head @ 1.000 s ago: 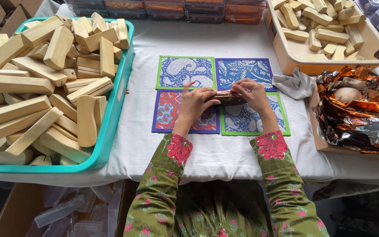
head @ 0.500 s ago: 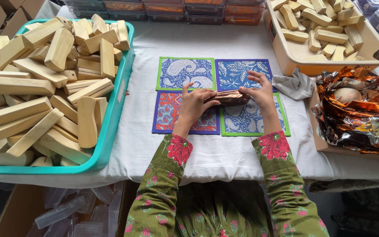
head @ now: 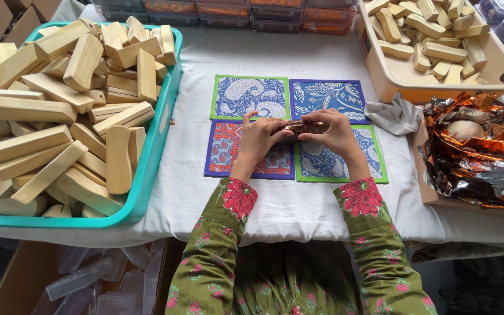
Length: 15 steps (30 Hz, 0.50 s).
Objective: The person wipes a wooden block with a white cloth, then wraps it in a sheet of copper-colored foil. They repeat this process with a second wooden block, wiping it before wrapping it in foil.
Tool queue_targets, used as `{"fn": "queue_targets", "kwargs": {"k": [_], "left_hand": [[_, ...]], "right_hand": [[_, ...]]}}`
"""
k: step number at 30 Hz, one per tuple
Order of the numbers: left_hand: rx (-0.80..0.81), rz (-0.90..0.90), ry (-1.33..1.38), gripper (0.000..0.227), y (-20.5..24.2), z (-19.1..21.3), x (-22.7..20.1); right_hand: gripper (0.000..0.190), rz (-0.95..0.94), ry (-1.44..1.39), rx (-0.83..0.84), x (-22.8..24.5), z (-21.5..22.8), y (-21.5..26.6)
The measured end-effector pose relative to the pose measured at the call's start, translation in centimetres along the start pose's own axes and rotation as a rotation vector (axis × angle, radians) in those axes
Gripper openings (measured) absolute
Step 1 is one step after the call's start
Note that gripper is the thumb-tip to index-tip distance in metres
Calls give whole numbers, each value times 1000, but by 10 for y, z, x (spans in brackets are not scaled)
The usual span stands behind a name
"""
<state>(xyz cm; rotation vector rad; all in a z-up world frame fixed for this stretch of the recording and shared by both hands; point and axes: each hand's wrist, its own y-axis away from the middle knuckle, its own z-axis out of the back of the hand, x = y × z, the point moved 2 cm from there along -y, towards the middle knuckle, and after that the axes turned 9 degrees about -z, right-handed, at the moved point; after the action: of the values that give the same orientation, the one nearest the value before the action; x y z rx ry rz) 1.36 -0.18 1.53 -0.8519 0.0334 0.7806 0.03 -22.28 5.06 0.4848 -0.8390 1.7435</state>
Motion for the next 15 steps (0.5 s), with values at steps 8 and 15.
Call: {"fn": "queue_targets", "kwargs": {"k": [8,15], "left_hand": [[38,97,80,37,-3,7,-2],[99,166,95,36,-6,12,-3]], "right_hand": [[67,140,372,-37,13,-11,6],[56,149,401,-19,12,-11,6]]}}
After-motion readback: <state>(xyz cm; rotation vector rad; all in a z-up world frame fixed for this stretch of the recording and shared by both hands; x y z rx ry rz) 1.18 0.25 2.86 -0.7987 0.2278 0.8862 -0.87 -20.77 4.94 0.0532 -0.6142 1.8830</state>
